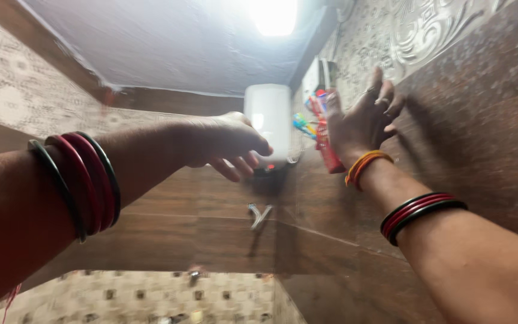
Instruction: The person wipes several toothbrushes and a razor with a cloth, then places them into a wall-mounted red caddy in the bathroom. The person also wipes a yellow plastic pick and places it in the same caddy. The task is performed one item at a time, moving between a bedroom and the bathroom.
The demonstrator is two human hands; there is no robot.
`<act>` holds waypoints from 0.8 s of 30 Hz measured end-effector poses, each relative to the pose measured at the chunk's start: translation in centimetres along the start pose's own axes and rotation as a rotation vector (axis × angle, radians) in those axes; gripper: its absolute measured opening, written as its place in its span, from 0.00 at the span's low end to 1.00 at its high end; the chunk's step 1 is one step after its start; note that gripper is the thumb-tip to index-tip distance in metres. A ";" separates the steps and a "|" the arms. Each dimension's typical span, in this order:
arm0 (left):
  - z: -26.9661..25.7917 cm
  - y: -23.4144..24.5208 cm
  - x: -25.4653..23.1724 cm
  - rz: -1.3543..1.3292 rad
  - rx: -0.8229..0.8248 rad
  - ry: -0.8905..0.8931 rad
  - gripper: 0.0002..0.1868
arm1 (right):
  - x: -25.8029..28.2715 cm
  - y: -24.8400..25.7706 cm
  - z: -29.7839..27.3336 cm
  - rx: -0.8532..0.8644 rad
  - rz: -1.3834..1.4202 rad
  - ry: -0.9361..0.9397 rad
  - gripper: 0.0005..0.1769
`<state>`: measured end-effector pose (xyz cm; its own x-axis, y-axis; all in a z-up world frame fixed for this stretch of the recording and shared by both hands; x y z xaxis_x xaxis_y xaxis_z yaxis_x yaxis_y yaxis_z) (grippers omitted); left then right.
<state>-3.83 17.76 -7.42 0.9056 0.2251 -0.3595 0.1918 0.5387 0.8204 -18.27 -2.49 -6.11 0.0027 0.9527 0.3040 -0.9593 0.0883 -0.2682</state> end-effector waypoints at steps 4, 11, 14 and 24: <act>-5.9 0.6 -1.4 0.054 -0.086 0.023 0.25 | 4.7 -1.7 -1.5 0.014 0.030 -0.062 0.52; -14.3 2.9 -3.9 0.004 -0.512 0.096 0.22 | 12.8 -3.2 -8.8 0.242 0.303 -0.042 0.45; -17.3 4.9 -3.9 0.113 -0.596 0.289 0.27 | 16.9 -2.9 -12.0 0.357 0.393 -0.012 0.44; -33.6 9.7 -5.9 0.747 -0.608 0.470 0.32 | 31.4 2.5 -19.5 0.897 0.522 0.322 0.45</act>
<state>-20.03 48.93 -12.32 0.4544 0.8852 -0.0994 -0.6887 0.4199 0.5911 -15.07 33.36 -15.09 -0.5172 0.8539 0.0576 -0.7197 -0.4703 0.5107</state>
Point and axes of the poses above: each hand's wrist, its own z-axis towards the middle knuckle, its own y-axis out of the back of the hand, x = y × z, the point moved 4 cm from there along z, towards the middle knuckle, and after that the axes turned 14 degrees about z, right-handed, at the moved point
